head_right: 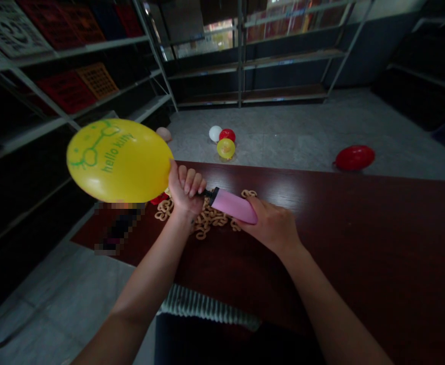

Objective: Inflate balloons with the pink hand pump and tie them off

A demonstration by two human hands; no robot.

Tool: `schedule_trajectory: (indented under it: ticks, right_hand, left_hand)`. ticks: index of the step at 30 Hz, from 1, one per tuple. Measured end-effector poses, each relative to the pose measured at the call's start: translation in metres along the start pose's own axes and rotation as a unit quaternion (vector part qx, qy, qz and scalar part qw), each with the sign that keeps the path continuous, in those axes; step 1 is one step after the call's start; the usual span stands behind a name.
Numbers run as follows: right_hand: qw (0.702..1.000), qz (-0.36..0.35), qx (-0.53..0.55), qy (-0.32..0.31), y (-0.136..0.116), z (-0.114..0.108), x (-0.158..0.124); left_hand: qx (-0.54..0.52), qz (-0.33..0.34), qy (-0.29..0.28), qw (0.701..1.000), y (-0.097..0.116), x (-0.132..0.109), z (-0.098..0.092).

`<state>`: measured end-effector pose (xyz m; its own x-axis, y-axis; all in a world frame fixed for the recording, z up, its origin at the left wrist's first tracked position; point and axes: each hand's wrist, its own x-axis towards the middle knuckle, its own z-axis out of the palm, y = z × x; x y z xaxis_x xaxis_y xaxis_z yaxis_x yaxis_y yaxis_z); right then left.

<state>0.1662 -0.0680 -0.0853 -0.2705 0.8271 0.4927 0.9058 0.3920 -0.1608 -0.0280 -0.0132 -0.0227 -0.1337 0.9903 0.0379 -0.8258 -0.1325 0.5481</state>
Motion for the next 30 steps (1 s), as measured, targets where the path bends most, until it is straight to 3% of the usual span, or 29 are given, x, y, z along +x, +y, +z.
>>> schedule_trajectory:
  ticks: [12,24,30]
  right_hand:
    - [1.000,-0.016,-0.021,-0.001,0.001,-0.006,0.008]
    - [0.997,-0.038,-0.070,0.003,0.047,-0.016,-0.001]
    - [0.995,-0.050,-0.089,0.012,0.057,-0.024,-0.002]
  left_hand:
    - [-0.031,0.006,-0.006,0.999,0.021,0.017,-0.017]
    - [-0.049,0.030,0.024,0.998,0.045,0.022,-0.023]
    - [-0.007,0.058,0.032,0.998,0.062,0.024,-0.026]
